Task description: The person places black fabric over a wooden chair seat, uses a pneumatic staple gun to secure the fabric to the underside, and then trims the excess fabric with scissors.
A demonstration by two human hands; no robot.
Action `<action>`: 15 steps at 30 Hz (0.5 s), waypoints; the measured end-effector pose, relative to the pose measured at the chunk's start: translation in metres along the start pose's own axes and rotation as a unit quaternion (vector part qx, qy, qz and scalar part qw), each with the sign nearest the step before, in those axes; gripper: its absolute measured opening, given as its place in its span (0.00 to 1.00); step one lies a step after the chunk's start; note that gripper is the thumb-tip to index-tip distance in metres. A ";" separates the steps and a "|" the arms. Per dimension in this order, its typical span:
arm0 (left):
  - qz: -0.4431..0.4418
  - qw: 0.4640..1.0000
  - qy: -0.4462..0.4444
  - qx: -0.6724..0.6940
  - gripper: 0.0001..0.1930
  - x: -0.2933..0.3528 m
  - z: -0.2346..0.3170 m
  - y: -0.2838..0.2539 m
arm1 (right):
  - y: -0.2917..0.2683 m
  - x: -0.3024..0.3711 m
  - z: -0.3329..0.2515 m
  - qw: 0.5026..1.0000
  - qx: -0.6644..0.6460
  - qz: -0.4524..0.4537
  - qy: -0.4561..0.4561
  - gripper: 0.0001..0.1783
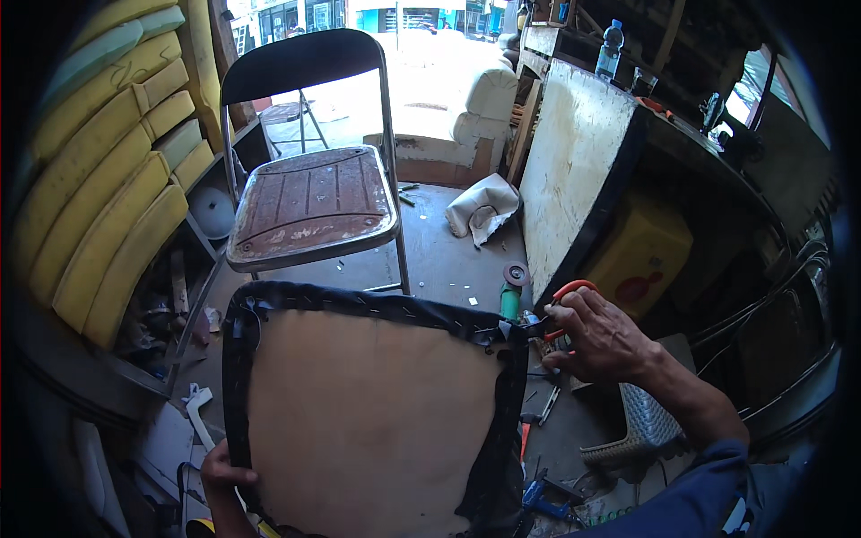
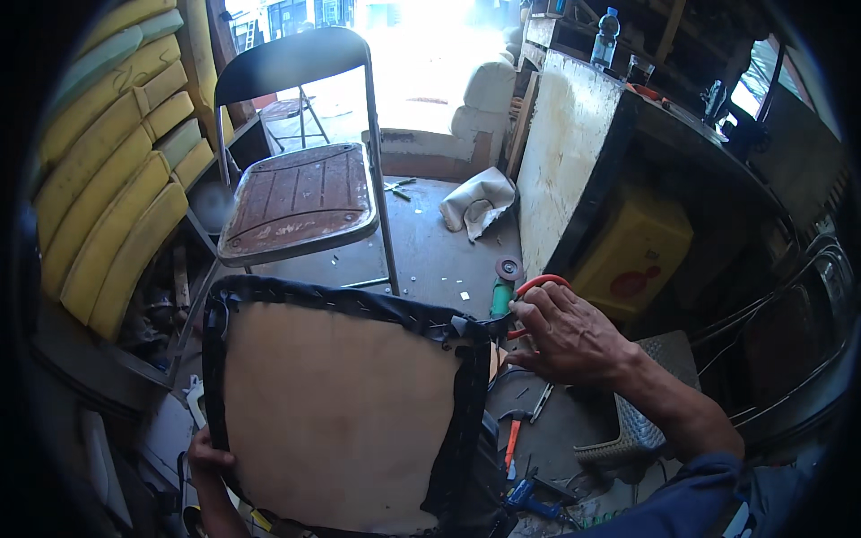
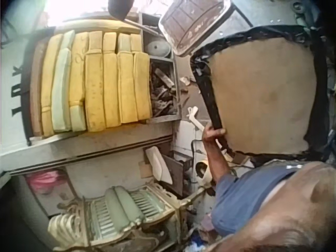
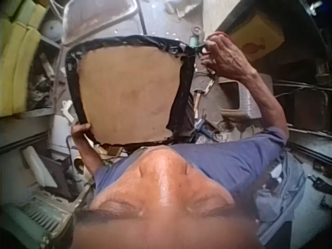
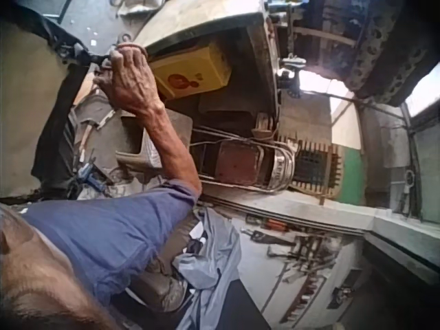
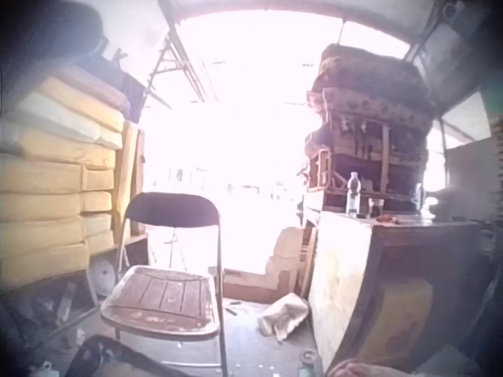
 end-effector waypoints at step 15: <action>0.044 0.998 -0.006 0.050 0.44 0.001 0.015 0.022 | 0.023 0.003 -0.005 0.989 0.138 0.041 -0.035 0.12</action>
Point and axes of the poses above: each hand's wrist, its own x-axis away from the middle knuckle, its own y-axis out of the palm, z = x × y, the point moved 1 cm from there along -x, towards the middle knuckle, and after that the axes turned 1 degree about y, right-handed, at the moved point
